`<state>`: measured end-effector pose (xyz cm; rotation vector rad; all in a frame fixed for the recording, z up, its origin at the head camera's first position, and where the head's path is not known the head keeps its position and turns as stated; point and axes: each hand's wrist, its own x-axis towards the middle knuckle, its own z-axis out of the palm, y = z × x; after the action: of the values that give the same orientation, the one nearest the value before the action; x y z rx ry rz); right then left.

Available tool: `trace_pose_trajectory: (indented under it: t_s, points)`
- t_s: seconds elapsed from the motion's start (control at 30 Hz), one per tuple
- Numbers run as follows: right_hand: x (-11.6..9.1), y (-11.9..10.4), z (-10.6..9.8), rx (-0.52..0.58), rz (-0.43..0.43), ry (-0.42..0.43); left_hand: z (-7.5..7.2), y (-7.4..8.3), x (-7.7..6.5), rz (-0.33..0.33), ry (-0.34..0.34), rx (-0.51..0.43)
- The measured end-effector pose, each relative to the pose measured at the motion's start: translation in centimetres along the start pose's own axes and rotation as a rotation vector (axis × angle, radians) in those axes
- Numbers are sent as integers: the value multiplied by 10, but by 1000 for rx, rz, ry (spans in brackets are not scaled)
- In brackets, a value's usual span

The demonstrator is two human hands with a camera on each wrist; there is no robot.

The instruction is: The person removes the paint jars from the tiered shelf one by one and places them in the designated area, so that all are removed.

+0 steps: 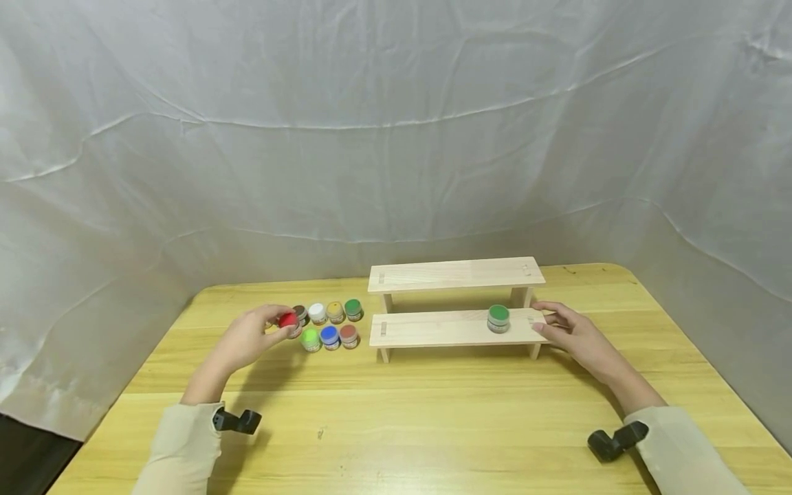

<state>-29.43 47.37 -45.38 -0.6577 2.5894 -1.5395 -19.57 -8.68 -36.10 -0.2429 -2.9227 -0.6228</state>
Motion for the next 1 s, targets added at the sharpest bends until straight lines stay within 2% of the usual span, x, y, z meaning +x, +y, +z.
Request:
trace_pose_trajectory:
  t_s: [0.43, 0.63, 1.0]
  points:
    - [0, 0, 0, -9, 1, 3, 5, -18, -2, -33, -101, -20]
    - [0, 1, 0, -39, 1, 11, 11, -28, -2, -48, -127, -28]
    - [0, 2, -1, -54, -1, 9, 15, -38, -3, 0, -191, -19]
